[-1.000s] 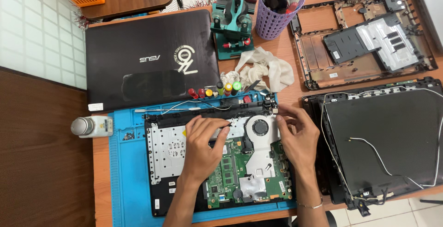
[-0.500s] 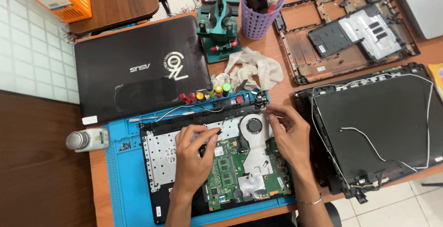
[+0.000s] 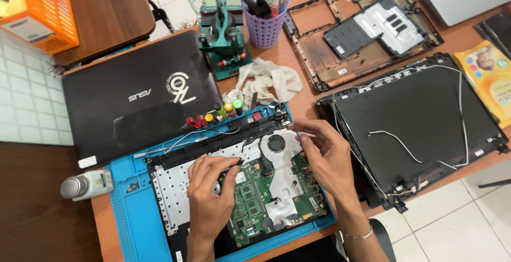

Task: The person manipulates the internal components of a disassembled laptop by hand. They adjust a motherboard, connect internal cables, and handle a RAM module on a wooden repair bench.

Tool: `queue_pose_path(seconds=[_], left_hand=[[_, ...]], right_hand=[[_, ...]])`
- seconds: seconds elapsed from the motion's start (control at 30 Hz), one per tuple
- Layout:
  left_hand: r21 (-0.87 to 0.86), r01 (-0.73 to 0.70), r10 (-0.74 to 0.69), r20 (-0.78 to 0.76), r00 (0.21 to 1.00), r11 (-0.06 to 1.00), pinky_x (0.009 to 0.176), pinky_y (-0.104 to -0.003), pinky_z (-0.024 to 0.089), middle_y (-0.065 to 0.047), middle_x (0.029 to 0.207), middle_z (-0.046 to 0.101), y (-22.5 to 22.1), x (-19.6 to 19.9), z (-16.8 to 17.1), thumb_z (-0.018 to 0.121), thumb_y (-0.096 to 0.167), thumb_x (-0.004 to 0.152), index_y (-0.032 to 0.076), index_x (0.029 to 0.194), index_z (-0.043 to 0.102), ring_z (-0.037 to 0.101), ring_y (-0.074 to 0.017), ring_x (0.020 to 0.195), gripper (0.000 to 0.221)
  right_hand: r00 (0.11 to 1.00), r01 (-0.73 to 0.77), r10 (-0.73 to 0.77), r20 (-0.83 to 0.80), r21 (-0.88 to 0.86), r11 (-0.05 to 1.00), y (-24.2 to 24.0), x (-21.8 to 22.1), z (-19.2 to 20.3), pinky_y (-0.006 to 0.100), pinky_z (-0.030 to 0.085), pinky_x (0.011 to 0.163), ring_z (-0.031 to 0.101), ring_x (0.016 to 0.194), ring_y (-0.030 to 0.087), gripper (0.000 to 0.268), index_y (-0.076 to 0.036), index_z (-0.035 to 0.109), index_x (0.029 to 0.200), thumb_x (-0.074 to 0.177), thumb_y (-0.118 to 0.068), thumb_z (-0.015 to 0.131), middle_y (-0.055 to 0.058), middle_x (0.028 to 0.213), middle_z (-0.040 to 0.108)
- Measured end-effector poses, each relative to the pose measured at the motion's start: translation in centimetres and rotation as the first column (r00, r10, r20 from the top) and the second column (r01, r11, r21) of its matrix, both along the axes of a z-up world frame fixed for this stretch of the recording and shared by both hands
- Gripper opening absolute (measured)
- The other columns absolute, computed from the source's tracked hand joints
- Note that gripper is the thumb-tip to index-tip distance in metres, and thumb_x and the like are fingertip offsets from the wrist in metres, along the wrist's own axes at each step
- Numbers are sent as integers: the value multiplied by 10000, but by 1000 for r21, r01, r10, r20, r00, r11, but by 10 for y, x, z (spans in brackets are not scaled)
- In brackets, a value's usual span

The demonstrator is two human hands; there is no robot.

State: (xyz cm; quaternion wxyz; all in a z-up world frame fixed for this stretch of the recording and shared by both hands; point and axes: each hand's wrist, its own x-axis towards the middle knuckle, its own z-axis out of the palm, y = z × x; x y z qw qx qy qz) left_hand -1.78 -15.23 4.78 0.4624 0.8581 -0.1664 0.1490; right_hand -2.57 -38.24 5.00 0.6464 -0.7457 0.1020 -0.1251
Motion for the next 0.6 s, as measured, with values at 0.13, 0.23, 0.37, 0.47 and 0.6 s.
queue_pose_path(seconds=[0.13,0.23,0.37,0.47,0.6], left_hand=[[-8,12,-12,7,1000,1000,1077,-472,460,-63,925,717,-4,-2,2,748,67,881,64,994,750,674,-256,916,114],[-14,18,-18,-2,1000,1000,1089,-479,456,-63,933,723,-9,-5,3,748,68,877,60,992,747,679,-260,929,115],[-23,44,-44,-7,999,999,1089,-485,451,-65,937,727,-16,-6,7,745,65,871,55,993,745,675,-267,938,122],[-26,71,-71,12,997,997,1088,-484,450,-65,940,717,-22,-5,10,737,64,882,55,991,735,676,-268,940,110],[-34,99,-98,22,995,995,1076,-482,451,-72,940,706,-33,-4,15,741,77,881,53,992,735,657,-278,955,114]], right_hand=[[1000,12,-12,11,-33,999,-2,-10,11,297,594,929,721,1078,170,253,39,681,1203,963,36,601,107,1176,723],[999,19,-19,26,-19,1000,-5,-17,19,297,597,950,724,1092,173,263,39,664,1214,958,37,601,101,1198,716],[999,32,-30,41,-33,999,-12,-28,33,310,561,986,715,1157,188,283,39,661,1224,949,52,596,109,1212,716],[999,48,-46,21,-65,997,-20,-34,42,309,566,1010,710,1177,197,300,42,662,1235,943,58,596,123,1219,724],[999,49,-50,-18,-41,998,-34,-42,51,319,529,1011,712,1196,201,316,50,645,1251,939,52,594,135,1240,734]])
